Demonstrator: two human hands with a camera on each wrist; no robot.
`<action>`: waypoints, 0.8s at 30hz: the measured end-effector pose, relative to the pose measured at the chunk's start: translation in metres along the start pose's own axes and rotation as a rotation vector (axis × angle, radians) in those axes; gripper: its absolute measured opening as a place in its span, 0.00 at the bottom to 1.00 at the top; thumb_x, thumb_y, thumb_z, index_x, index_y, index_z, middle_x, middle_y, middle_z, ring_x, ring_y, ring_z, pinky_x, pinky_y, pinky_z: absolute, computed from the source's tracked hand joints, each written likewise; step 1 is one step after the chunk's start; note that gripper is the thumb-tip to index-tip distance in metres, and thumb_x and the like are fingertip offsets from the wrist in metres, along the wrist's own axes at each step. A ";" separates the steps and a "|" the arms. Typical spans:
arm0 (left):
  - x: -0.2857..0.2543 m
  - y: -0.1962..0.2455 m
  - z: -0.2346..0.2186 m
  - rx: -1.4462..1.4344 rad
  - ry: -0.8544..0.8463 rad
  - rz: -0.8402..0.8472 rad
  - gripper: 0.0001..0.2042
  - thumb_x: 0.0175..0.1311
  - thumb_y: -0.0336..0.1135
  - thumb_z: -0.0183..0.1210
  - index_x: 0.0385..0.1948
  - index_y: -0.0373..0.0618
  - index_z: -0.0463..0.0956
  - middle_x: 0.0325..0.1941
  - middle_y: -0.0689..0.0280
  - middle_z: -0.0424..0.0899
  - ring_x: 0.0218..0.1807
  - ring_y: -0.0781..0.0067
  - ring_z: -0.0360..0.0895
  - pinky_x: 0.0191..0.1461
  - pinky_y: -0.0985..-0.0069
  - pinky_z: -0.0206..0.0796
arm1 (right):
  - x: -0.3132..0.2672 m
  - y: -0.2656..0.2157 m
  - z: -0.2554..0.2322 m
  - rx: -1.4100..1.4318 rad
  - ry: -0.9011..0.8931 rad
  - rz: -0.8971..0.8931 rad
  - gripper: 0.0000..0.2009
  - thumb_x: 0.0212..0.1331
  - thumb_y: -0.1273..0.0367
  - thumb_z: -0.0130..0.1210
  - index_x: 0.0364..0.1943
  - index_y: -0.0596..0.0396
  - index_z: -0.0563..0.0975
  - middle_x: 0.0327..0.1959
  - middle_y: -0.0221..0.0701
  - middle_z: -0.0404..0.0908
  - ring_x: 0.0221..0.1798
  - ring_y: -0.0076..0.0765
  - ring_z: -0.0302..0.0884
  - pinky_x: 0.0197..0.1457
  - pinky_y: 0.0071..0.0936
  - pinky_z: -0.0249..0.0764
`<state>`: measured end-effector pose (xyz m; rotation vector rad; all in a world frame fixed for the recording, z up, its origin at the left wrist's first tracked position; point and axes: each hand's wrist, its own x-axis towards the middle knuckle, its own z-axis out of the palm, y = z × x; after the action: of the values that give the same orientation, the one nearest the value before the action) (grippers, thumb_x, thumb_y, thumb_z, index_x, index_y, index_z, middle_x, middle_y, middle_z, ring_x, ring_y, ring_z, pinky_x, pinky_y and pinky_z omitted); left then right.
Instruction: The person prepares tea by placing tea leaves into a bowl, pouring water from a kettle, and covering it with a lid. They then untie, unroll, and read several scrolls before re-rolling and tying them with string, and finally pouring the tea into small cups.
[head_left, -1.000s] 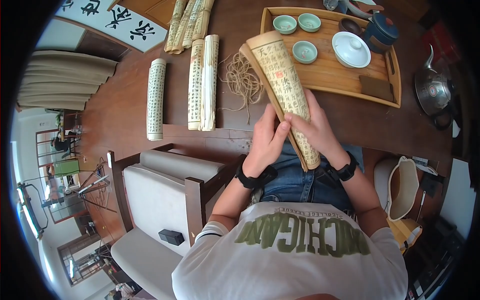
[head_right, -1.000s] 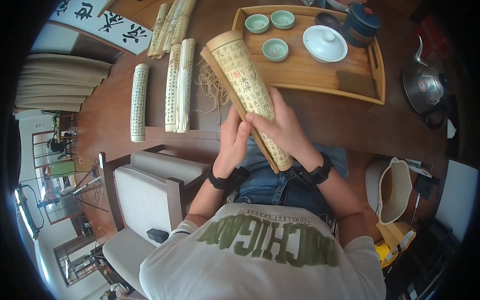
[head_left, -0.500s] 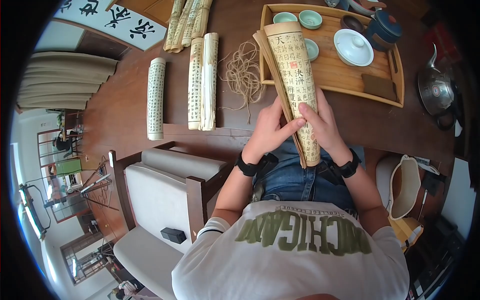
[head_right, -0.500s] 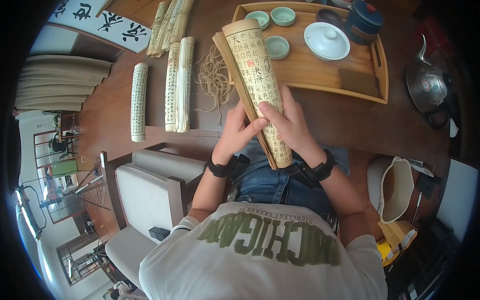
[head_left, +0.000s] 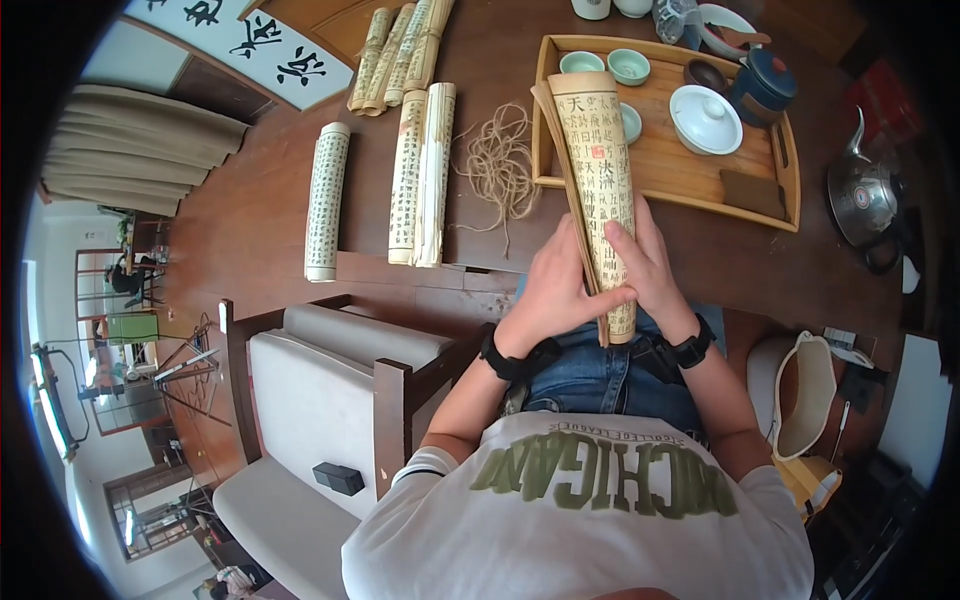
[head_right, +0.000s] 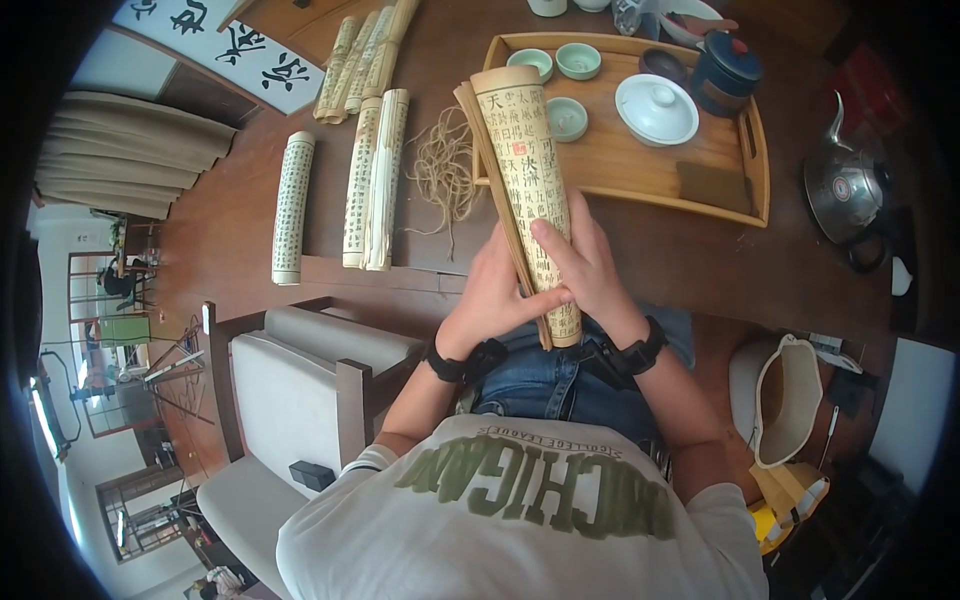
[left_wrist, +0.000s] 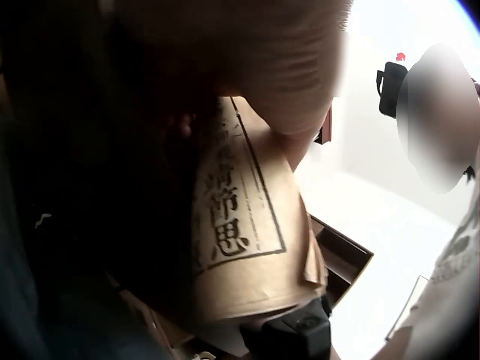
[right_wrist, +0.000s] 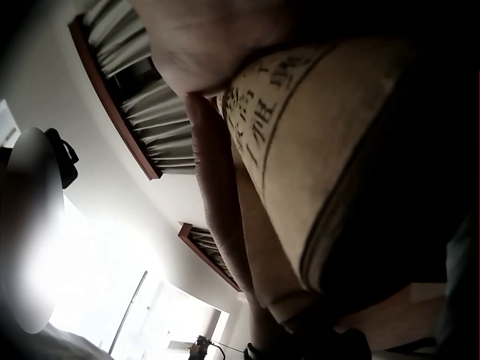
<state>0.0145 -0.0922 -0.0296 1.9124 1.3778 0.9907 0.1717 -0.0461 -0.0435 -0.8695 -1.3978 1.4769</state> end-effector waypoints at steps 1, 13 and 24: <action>-0.003 0.001 0.000 -0.093 -0.011 -0.043 0.46 0.50 0.47 0.77 0.69 0.37 0.60 0.63 0.45 0.73 0.63 0.38 0.75 0.63 0.54 0.71 | 0.001 0.000 -0.001 -0.108 -0.016 -0.072 0.31 0.75 0.54 0.53 0.70 0.64 0.65 0.61 0.49 0.78 0.66 0.45 0.76 0.69 0.39 0.69; -0.037 0.014 -0.077 -0.109 0.474 -0.210 0.47 0.54 0.21 0.66 0.76 0.42 0.45 0.68 0.53 0.63 0.65 0.58 0.71 0.65 0.64 0.72 | 0.004 -0.009 0.006 -0.369 -0.188 -0.270 0.11 0.67 0.65 0.61 0.42 0.60 0.83 0.45 0.37 0.84 0.50 0.44 0.81 0.52 0.36 0.77; -0.053 -0.071 -0.198 0.537 0.460 -0.506 0.38 0.57 0.27 0.63 0.72 0.34 0.56 0.68 0.38 0.71 0.68 0.36 0.70 0.72 0.55 0.62 | 0.003 -0.003 0.006 -0.449 -0.176 -0.288 0.06 0.61 0.72 0.64 0.39 0.57 0.82 0.41 0.34 0.84 0.47 0.43 0.81 0.51 0.37 0.77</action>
<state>-0.1970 -0.1148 0.0117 1.5681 2.4484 0.8860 0.1649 -0.0453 -0.0399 -0.7747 -1.9428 1.0560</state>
